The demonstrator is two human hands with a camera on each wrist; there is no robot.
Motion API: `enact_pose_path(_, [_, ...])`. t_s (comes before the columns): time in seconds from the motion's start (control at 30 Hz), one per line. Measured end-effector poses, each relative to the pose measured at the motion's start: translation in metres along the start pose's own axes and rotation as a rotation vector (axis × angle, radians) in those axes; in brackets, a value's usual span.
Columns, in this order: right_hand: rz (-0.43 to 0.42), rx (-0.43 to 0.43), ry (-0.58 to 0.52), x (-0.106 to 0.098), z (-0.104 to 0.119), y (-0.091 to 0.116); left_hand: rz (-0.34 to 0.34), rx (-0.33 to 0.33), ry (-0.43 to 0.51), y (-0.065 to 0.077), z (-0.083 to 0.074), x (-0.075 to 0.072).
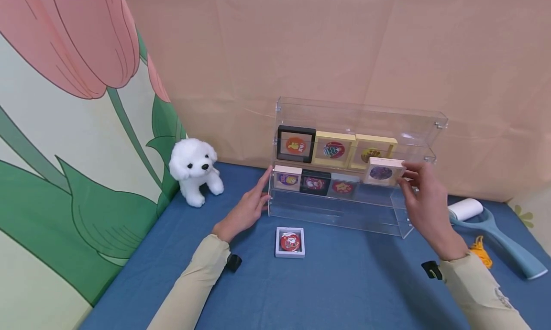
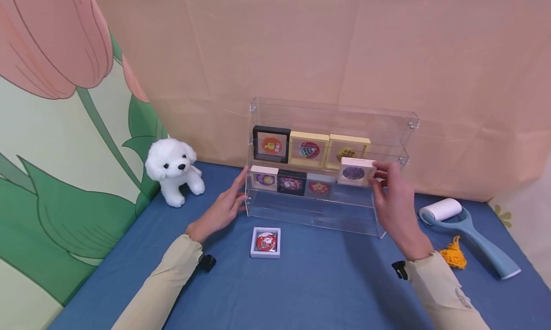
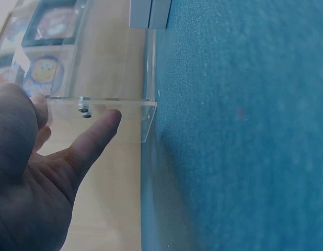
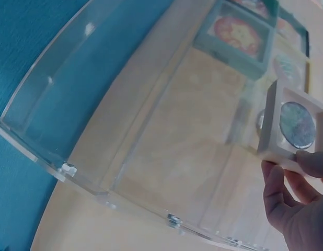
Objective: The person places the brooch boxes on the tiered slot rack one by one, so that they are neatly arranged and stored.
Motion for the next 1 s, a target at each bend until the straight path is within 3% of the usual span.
enact_pose_path(0.4, [0.025,0.026,0.047,0.020,-0.012,0.001,0.001,-0.007,0.021,0.000,0.001,0.001])
enact_pose_path(0.7, [0.191,-0.015,0.189,0.038,-0.021,0.012,-0.006,-0.011,0.010,0.002,0.001,-0.002])
enact_pose_path(0.83, [0.180,-0.023,0.195,0.038,-0.020,0.013,-0.007,-0.015,0.011,0.002,0.002,-0.001])
enact_pose_path(1.0, [0.108,-0.043,0.180,0.032,-0.015,0.015,-0.001,-0.005,0.013,0.000,0.001,0.000])
Point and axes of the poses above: each hand's wrist, its own y-axis away from the middle knuckle, its own x-axis out of the palm, z = x × y, the point moved 6 cm from there along -y, towards the middle knuckle, and after that the axes turned 11 degrees about x, right-handed, at the moved point
